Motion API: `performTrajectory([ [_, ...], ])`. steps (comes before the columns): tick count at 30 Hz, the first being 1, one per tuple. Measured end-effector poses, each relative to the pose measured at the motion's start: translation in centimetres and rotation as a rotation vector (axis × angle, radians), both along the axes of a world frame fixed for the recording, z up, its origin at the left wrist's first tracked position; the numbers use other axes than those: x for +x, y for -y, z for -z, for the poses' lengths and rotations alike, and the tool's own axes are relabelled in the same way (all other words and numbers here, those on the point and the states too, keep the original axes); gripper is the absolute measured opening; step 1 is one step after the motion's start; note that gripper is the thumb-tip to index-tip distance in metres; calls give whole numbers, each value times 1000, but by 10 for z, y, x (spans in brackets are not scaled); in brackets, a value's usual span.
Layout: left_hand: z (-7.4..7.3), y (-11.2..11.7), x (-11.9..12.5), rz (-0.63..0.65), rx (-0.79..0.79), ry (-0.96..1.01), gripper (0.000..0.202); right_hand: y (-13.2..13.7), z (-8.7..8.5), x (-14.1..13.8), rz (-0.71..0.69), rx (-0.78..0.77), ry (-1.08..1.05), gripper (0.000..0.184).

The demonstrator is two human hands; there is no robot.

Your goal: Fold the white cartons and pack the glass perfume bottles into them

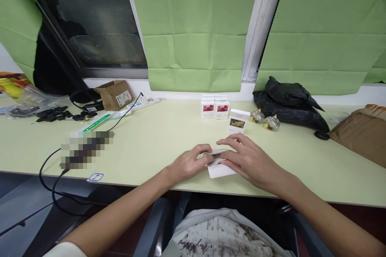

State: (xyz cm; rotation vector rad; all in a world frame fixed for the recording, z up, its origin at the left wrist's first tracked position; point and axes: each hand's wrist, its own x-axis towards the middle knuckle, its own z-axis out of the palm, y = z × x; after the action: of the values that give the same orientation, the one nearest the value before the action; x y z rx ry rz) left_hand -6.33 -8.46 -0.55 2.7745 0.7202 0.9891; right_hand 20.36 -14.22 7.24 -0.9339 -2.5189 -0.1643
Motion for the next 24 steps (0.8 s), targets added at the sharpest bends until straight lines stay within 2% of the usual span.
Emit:
performTrajectory([
  [2,-3,-2,-1,37,156,-17,19,5,-5,1,12,-79,0,20],
  [5,-7,-3,0,44,355,-32,22,11,-11,7,8,-221,-13,28],
  [7,-9,-2,0,50,413,-34,25,13,-12,11,-1,-293,-16,30],
  [10,-8,-1,0,61,403,-6,27,13,-13,17,-5,-335,-46,31],
  [14,-7,-4,3,22,232,42,29,10,-13,20,13,-351,-177,31],
  [19,-8,-11,7,-2,-168,183,43,-3,-7,24,18,-395,-396,50],
  [21,-10,-19,7,-57,-310,271,54,-14,-2,27,94,-355,-538,48],
  [24,-17,-41,4,-185,-443,369,70,-36,7,40,295,-190,-768,40],
])
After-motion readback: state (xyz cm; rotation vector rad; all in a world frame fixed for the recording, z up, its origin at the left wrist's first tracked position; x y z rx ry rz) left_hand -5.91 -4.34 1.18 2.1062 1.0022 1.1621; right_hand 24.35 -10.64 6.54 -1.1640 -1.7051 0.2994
